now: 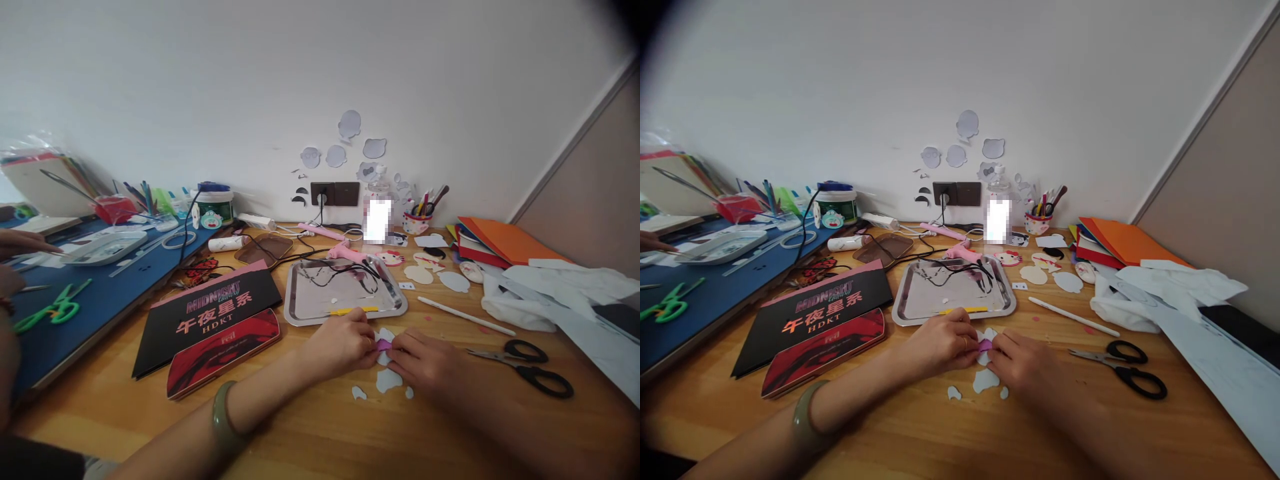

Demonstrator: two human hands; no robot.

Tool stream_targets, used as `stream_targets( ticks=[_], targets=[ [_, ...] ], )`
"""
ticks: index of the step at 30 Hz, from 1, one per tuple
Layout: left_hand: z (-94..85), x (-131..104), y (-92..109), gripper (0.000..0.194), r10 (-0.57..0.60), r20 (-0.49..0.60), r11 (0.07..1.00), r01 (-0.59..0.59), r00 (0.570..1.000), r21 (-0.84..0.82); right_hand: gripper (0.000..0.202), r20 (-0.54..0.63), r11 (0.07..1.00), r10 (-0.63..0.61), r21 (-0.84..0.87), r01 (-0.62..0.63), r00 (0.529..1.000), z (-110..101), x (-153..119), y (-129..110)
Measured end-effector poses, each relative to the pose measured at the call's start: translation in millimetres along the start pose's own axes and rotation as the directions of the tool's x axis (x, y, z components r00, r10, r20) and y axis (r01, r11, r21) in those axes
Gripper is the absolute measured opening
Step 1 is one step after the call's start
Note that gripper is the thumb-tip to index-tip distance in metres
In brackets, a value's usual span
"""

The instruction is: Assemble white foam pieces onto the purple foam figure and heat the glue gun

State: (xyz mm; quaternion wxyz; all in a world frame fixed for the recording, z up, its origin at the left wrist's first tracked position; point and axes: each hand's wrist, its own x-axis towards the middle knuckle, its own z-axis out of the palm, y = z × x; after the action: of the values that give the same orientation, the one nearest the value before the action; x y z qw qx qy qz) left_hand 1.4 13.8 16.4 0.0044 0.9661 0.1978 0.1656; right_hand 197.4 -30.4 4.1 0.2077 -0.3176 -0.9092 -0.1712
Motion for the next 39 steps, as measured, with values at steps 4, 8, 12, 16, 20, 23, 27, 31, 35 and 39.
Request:
stream_targets(
  ticks=[4, 8, 12, 16, 20, 23, 27, 31, 35, 39],
  targets=[
    [0.7, 0.4, -0.1, 0.026, 0.004, -0.010, 1.000, -0.004, 1.000, 0.003, 0.022, 0.035, 0.995, -0.076, -0.067, 0.078, 0.996, -1.2, 1.3, 0.8],
    [1.0, 0.2, -0.1, 0.027, 0.017, -0.019, 1.000, -0.017, 1.000, 0.023, 0.021, 0.034, 0.988, -0.102, -0.117, 0.105, 0.994, -2.3, 2.0, -1.0],
    [2.1, -0.2, -0.2, 0.026, 0.009, -0.021, 1.000, -0.009, 1.000, 0.025, 0.023, -0.009, 0.993, -0.073, -0.093, 0.072, 0.997, 2.9, 0.2, -1.2],
    [3.7, -0.2, 0.0, 0.028, 0.023, -0.045, 0.999, -0.022, 0.999, 0.026, 0.022, -0.009, 0.996, -0.055, -0.073, 0.054, 0.998, 4.0, -1.5, 0.4],
    [3.3, 0.0, 0.3, 0.029, 0.023, -0.056, 0.999, -0.021, 0.998, 0.040, 0.019, 0.004, 1.000, 0.016, 0.004, -0.016, 1.000, -3.2, -1.2, -0.9],
    [2.2, -0.3, 0.1, 0.029, 0.028, -0.049, 0.999, -0.026, 0.998, 0.038, 0.022, 0.038, 0.992, 0.096, 0.077, -0.099, 0.995, -7.9, 0.5, -3.2],
    [1.7, -0.9, -0.3, 0.029, 0.038, -0.044, 0.998, -0.036, 0.998, 0.044, 0.024, 0.028, 0.999, 0.046, 0.000, -0.046, 0.999, -4.7, 1.6, -2.5],
    [0.8, -0.7, 0.2, 0.029, 0.025, -0.030, 0.999, -0.023, 0.999, 0.042, 0.022, 0.044, 0.992, -0.093, -0.080, 0.096, 0.995, -0.3, 1.2, 1.5],
    [-0.7, 0.0, 0.7, 0.029, 0.021, -0.011, 0.999, -0.021, 1.000, 0.030, 0.020, 0.118, 0.969, -0.199, -0.124, 0.213, 0.973, -5.0, 2.4, 3.7],
    [0.2, -0.2, 0.1, 0.030, 0.028, -0.026, 0.999, -0.027, 0.999, 0.029, 0.017, 0.154, 0.946, -0.276, -0.131, 0.296, 0.949, -9.1, 1.8, 6.3]
  ],
)
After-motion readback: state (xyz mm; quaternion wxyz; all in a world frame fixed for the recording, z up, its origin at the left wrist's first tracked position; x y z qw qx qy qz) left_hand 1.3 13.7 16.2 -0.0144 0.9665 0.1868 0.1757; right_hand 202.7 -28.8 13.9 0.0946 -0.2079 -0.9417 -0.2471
